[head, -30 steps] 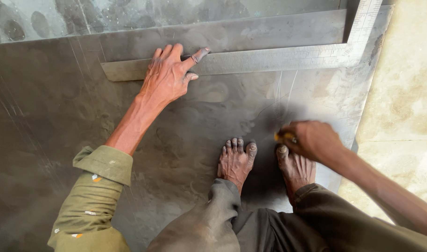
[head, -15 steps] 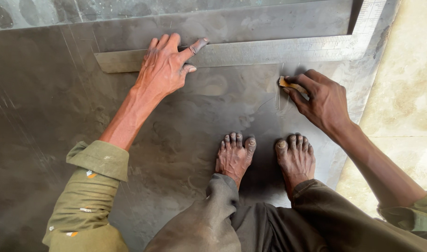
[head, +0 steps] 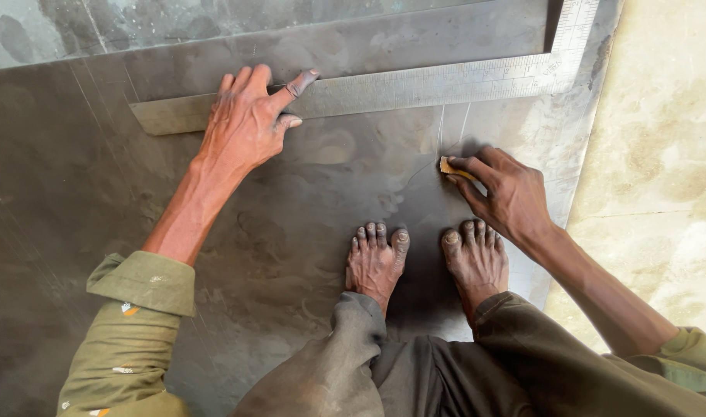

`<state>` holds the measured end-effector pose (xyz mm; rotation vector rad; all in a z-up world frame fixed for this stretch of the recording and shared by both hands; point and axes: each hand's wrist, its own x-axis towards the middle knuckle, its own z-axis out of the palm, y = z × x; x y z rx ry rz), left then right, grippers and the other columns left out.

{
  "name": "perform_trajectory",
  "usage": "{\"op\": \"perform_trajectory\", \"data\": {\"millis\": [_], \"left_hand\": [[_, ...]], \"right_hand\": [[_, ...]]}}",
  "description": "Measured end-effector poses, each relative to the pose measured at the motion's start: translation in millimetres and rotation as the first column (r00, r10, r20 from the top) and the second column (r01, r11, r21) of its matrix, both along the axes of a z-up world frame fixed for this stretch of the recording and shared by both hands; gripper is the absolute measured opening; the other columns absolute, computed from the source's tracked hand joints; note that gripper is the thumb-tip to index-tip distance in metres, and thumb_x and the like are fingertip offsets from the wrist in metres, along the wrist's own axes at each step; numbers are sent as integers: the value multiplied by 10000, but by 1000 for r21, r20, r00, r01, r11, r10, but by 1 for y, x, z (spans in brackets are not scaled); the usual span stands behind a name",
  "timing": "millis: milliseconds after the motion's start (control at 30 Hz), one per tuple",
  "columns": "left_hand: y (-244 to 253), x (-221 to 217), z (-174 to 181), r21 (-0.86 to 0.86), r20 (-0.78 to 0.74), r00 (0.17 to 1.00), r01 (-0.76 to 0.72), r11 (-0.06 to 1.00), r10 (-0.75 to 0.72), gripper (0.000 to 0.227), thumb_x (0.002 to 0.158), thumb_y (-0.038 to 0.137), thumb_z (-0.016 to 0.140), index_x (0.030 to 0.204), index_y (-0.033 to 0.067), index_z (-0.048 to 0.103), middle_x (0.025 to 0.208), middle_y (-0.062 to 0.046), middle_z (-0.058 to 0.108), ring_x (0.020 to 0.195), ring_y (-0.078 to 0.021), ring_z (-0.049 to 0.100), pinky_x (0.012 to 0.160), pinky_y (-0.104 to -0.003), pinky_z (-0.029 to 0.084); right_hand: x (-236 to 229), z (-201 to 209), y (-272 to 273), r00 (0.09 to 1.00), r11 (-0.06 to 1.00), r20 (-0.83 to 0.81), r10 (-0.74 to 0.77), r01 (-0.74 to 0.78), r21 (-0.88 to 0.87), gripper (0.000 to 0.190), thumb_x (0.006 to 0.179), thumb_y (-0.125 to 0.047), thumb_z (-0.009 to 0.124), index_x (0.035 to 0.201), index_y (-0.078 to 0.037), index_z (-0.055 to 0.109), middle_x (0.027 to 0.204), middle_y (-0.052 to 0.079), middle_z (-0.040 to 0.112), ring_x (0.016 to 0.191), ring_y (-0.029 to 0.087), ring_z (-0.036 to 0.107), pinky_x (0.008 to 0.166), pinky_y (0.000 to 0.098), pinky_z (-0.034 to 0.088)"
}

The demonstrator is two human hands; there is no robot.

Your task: The person uses a try square and a yellow marking tool to draw straight lines on a large metal sheet. They repeatedly reposition the square and scribe parallel lines across the surface.

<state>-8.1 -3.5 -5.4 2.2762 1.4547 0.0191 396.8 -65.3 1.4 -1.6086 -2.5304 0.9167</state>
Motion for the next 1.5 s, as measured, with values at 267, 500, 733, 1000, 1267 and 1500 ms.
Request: {"op": "perform_trajectory", "data": {"millis": [267, 500, 733, 1000, 1267, 1500], "left_hand": [[-1, -1, -2, 1, -15, 1000, 4, 1000, -4, 672, 913, 241, 814, 1544, 286, 586, 899, -100, 450, 852, -288, 471, 796, -439, 390], [-2, 0, 0, 5, -13, 1000, -2, 1000, 2, 677, 910, 238, 811, 1546, 287, 585, 903, -92, 452, 861, -285, 474, 820, -448, 401], [-1, 0, -1, 6, 17, 1000, -15, 1000, 15, 673, 902, 227, 810, 1537, 288, 592, 937, -103, 467, 898, -297, 486, 835, -449, 407], [-2, -2, 3, -6, -2, 1000, -11, 1000, 11, 686, 891, 218, 814, 1535, 278, 587, 934, -112, 475, 896, -306, 486, 811, -451, 397], [2, 1, 0, 10, 10, 1000, 7, 1000, -7, 691, 904, 225, 807, 1553, 268, 574, 899, -97, 453, 866, -295, 474, 823, -448, 393], [-1, -1, -2, 7, -20, 1000, 15, 1000, -15, 689, 918, 227, 797, 1564, 273, 562, 909, -104, 464, 861, -294, 472, 815, -456, 404]], "right_hand": [[21, -11, 48, 987, 993, -131, -98, 106, 59, 246, 1017, -241, 775, 1212, -93, 752, 1166, 120, 707, 803, 218, 709, 585, 310, 602], [30, -24, 61, 997, 996, -70, -46, 51, 72, 217, 1002, -243, 810, 1151, -89, 777, 1023, 58, 730, 783, 193, 710, 630, 322, 597], [9, 4, 78, 971, 945, 193, -144, 193, -265, 250, 1021, -323, 711, 1164, -125, 765, 981, 92, 770, 571, 226, 649, 492, 387, 544], [8, 8, 52, 975, 886, 112, -192, 222, -408, 298, 1005, -314, 721, 1248, -141, 736, 916, 111, 766, 574, 191, 700, 487, 318, 596], [5, -21, 66, 997, 1000, -76, -2, 3, 19, 222, 954, -211, 805, 1134, -84, 773, 996, 70, 725, 673, 197, 677, 565, 350, 579], [-1, -2, 56, 998, 998, -5, 60, -60, 26, 205, 951, -242, 783, 1109, -111, 771, 951, 37, 695, 623, 164, 619, 510, 345, 529]]}}
